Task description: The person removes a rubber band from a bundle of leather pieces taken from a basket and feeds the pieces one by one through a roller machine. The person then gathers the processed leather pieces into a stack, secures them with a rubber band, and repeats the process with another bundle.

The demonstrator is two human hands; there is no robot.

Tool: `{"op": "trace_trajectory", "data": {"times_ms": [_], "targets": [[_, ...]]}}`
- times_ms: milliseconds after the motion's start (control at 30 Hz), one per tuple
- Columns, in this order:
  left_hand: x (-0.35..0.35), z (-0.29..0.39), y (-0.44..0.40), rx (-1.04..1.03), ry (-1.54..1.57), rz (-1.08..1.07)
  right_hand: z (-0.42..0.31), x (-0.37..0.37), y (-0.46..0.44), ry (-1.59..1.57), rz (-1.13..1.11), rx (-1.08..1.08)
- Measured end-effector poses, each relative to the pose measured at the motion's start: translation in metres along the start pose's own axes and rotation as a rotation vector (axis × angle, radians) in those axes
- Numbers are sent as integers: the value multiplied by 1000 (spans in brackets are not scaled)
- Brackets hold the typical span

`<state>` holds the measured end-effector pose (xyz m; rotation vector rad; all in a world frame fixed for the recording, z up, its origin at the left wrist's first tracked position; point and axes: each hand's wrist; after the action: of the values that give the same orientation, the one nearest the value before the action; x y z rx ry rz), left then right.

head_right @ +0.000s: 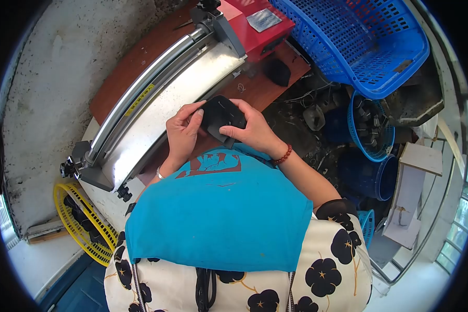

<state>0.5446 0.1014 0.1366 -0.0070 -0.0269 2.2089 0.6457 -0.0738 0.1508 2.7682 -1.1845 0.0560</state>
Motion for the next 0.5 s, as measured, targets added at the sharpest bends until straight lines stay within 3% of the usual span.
{"op": "trace_trajectory", "data": {"times_ms": [133,400,500], "targets": [[-1,7,0,178,131,30,1,-1,4,-92,-7,20],[-1,17,-10,185,148,14,-9,6,-8,-71,-129,-68],[1,23,-19,119,115,2,-17,3,-13,-168,-78,-84]]}}
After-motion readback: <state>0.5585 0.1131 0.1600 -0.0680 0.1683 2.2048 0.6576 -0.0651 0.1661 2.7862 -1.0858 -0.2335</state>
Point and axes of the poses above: each hand's wrist, its own y-axis away from the middle knuckle, its own x-axis out of the back of the hand, z = x × y, and after that the axes turned 8 degrees about z, right-handed
